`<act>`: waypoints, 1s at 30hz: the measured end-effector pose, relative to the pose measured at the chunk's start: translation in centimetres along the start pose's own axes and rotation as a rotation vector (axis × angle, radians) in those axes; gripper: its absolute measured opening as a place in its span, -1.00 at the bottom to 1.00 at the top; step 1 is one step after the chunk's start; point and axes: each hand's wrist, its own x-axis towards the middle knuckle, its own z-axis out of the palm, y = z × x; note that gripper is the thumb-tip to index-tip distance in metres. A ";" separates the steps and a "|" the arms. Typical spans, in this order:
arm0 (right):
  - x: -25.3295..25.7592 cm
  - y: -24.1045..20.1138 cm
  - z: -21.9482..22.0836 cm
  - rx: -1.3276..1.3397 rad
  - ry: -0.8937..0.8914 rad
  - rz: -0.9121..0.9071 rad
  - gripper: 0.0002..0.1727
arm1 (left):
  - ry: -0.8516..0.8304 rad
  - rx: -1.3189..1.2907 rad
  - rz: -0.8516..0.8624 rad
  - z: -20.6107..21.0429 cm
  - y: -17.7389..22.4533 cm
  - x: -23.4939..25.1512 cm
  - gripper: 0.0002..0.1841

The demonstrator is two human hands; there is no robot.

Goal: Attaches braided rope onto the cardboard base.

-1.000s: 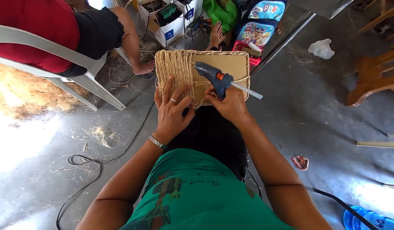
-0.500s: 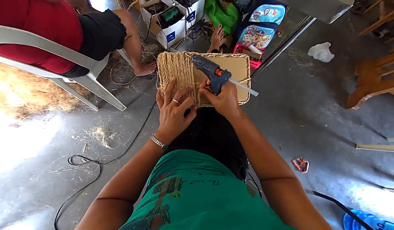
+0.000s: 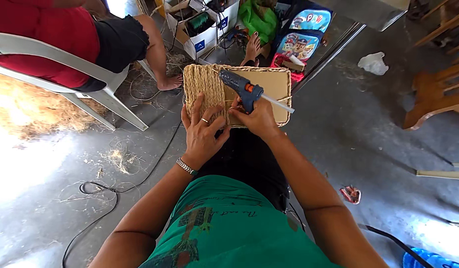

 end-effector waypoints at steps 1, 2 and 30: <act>0.1 -0.1 0.1 -0.001 -0.003 0.009 -0.73 | 0.007 -0.005 -0.008 0.1 0.1 0.0 -0.83; 0.1 -0.2 0.1 -0.008 -0.010 0.016 -0.73 | 0.010 -0.017 -0.014 0.1 0.2 -0.1 -0.85; 1.8 -2.3 -0.6 -0.286 -0.115 -0.022 -0.56 | 0.013 0.008 0.070 0.6 -0.1 -1.4 -0.82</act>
